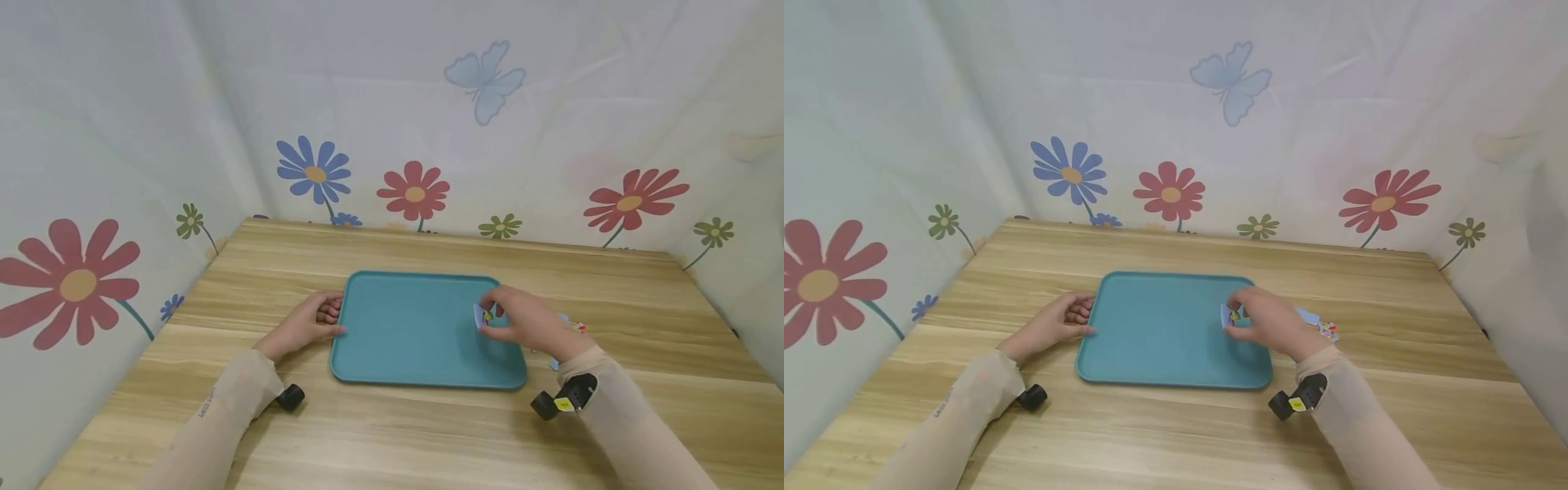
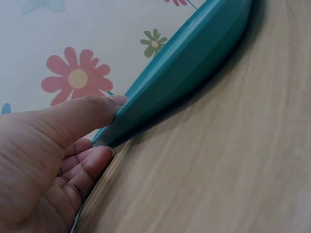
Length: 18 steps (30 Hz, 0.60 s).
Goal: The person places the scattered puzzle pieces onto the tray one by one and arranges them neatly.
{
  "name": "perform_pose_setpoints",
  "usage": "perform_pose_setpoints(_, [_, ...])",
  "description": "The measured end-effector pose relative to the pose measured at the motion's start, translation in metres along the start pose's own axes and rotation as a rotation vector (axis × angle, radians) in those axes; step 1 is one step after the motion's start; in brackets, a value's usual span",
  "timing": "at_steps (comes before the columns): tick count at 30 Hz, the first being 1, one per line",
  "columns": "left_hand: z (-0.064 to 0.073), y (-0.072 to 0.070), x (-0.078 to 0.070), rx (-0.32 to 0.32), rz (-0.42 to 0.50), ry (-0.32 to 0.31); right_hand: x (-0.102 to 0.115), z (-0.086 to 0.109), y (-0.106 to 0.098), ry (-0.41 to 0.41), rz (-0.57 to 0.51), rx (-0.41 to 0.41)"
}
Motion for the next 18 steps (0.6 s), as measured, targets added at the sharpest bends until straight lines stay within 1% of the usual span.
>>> perform_pose_setpoints(4, [0.001,-0.002,-0.001,-0.01,-0.006,-0.008,0.007,-0.008,0.005,-0.023,-0.017,0.005])
perform_pose_setpoints(12, [0.0,-0.003,-0.002,-0.015,-0.008,0.008,0.021,-0.024,0.019,-0.022,-0.048,0.009])
perform_pose_setpoints(16, [0.001,-0.001,-0.001,-0.016,-0.006,0.003,0.026,-0.033,0.026,-0.024,-0.045,-0.008])
perform_pose_setpoints(18, [0.001,0.0,-0.002,-0.013,-0.002,-0.001,0.028,-0.037,0.029,-0.016,-0.044,-0.003])
Point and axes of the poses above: each hand's wrist, its own z-axis away from the middle knuckle, its own y-axis out of the palm, x = y × z, the point moved 7 cm from there along -z, towards the middle knuckle, and after that the axes turned 15 degrees about -x, right-handed, at the moved point
